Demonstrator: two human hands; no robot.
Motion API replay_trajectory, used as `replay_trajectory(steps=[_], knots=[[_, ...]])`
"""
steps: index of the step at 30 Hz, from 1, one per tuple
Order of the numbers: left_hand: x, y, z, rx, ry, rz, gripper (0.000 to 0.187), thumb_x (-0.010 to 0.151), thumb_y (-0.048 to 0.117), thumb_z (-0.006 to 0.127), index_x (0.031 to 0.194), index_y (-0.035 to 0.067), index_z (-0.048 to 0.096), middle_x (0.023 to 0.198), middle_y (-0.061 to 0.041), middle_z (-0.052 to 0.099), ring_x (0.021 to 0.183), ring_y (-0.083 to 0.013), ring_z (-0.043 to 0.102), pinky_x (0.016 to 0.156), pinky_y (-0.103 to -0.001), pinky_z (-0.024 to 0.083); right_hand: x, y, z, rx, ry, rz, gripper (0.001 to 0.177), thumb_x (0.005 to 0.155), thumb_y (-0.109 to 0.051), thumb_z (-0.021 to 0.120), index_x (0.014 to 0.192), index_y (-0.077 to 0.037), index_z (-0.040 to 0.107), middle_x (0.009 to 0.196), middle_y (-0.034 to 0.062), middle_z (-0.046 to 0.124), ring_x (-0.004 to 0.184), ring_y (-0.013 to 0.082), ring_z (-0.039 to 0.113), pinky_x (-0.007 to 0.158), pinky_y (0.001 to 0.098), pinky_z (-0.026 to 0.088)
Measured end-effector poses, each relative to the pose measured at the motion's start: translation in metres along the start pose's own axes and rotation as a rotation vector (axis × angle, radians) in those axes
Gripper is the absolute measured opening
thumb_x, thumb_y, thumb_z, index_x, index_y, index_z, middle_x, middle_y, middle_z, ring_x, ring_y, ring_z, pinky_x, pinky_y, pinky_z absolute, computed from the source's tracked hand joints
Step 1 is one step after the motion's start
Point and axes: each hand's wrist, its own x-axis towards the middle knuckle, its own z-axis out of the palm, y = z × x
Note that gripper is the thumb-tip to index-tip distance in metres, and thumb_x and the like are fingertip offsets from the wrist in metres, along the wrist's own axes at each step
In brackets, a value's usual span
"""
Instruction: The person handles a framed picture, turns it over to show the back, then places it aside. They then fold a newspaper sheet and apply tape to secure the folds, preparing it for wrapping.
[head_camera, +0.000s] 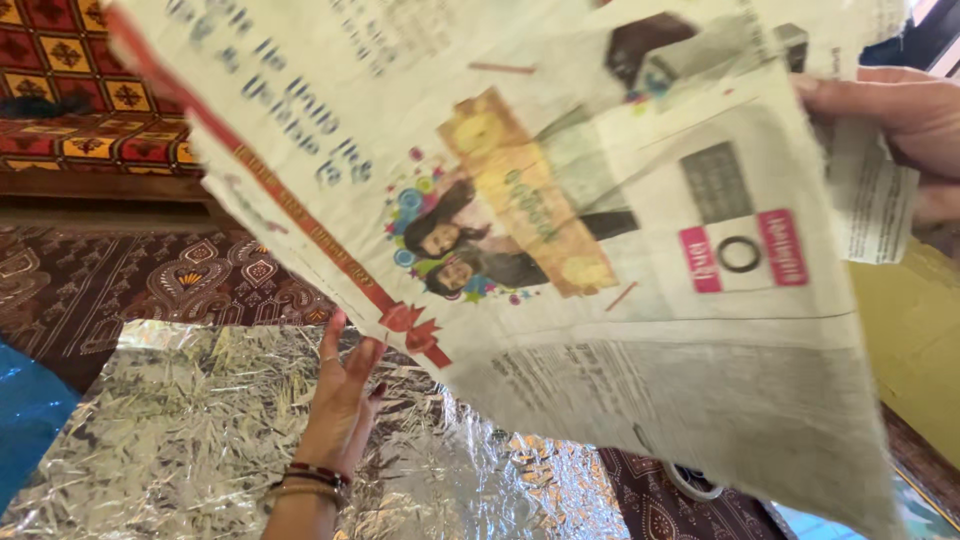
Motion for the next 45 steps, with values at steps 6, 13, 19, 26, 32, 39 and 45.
replay_trajectory(steps=[6,13,19,26,32,39,45], knots=[[0.014,0.006,-0.012,-0.104,-0.147,0.005,0.074,0.08,0.03,0.078,0.144,0.003,0.052,0.13,-0.005,0.07,0.121,-0.0151,0.062,0.109,-0.052,0.04,0.017,0.064,-0.045,0.206,0.028,0.136,0.043,0.111,-0.038,0.052,0.14,-0.007,0.061,0.122,0.0125,0.075,0.101,0.0221,0.076,0.082,0.0429,0.06],[-0.021,0.057,-0.047,0.138,0.136,-0.004,0.035,0.088,0.029,0.073,0.116,0.007,0.072,0.101,-0.002,0.08,0.09,-0.0112,0.07,0.083,-0.029,0.056,0.014,0.122,-0.036,0.098,0.243,0.168,0.029,0.109,-0.03,0.063,0.127,-0.008,0.066,0.111,0.0105,0.074,0.091,0.0204,0.072,0.077,0.0412,0.061],[-0.048,0.093,-0.07,0.239,0.28,0.032,0.035,0.097,0.022,0.074,0.125,0.002,0.073,0.108,-0.005,0.073,0.09,-0.0122,0.06,0.077,-0.03,0.044,0.01,0.175,0.009,0.274,0.283,0.348,0.025,0.097,-0.025,0.062,0.113,-0.008,0.069,0.099,0.0082,0.077,0.079,0.0167,0.074,0.071,0.039,0.062],[-0.053,0.079,-0.085,0.24,0.357,-0.1,0.037,0.09,0.023,0.071,0.121,0.001,0.071,0.109,-0.008,0.076,0.094,-0.0141,0.068,0.084,-0.031,0.053,0.013,0.244,0.044,0.285,0.249,0.488,0.026,0.094,-0.026,0.065,0.107,-0.003,0.068,0.09,0.0118,0.076,0.068,0.0187,0.072,0.064,0.0403,0.062],[-0.047,0.052,-0.111,0.374,0.412,-0.093,0.041,0.088,0.024,0.076,0.12,-0.001,0.073,0.108,-0.009,0.076,0.094,-0.0132,0.067,0.086,-0.029,0.05,-0.001,0.29,0.081,0.162,0.416,0.657,0.044,0.091,-0.025,0.075,0.125,-0.004,0.056,0.097,0.0163,0.072,0.075,0.0285,0.071,0.066,0.05,0.06],[-0.036,0.032,-0.161,0.628,0.665,-0.102,0.067,0.084,0.028,0.088,0.134,-0.003,0.058,0.115,-0.009,0.07,0.104,-0.0104,0.063,0.092,-0.026,0.045,-0.014,0.349,0.107,0.103,0.348,0.733,0.047,0.09,-0.026,0.075,0.131,-0.004,0.07,0.101,0.0119,0.071,0.082,0.0237,0.065,0.076,0.0427,0.056],[-0.032,0.032,-0.174,0.551,0.685,-0.166,0.05,0.084,0.026,0.083,0.124,-0.001,0.073,0.105,-0.009,0.076,0.09,-0.014,0.065,0.084,-0.03,0.048,-0.006,0.363,0.092,0.399,0.407,0.529,0.043,0.096,-0.033,0.066,0.121,0.002,0.067,0.098,0.0096,0.071,0.093,0.0208,0.069,0.087,0.0364,0.058]])
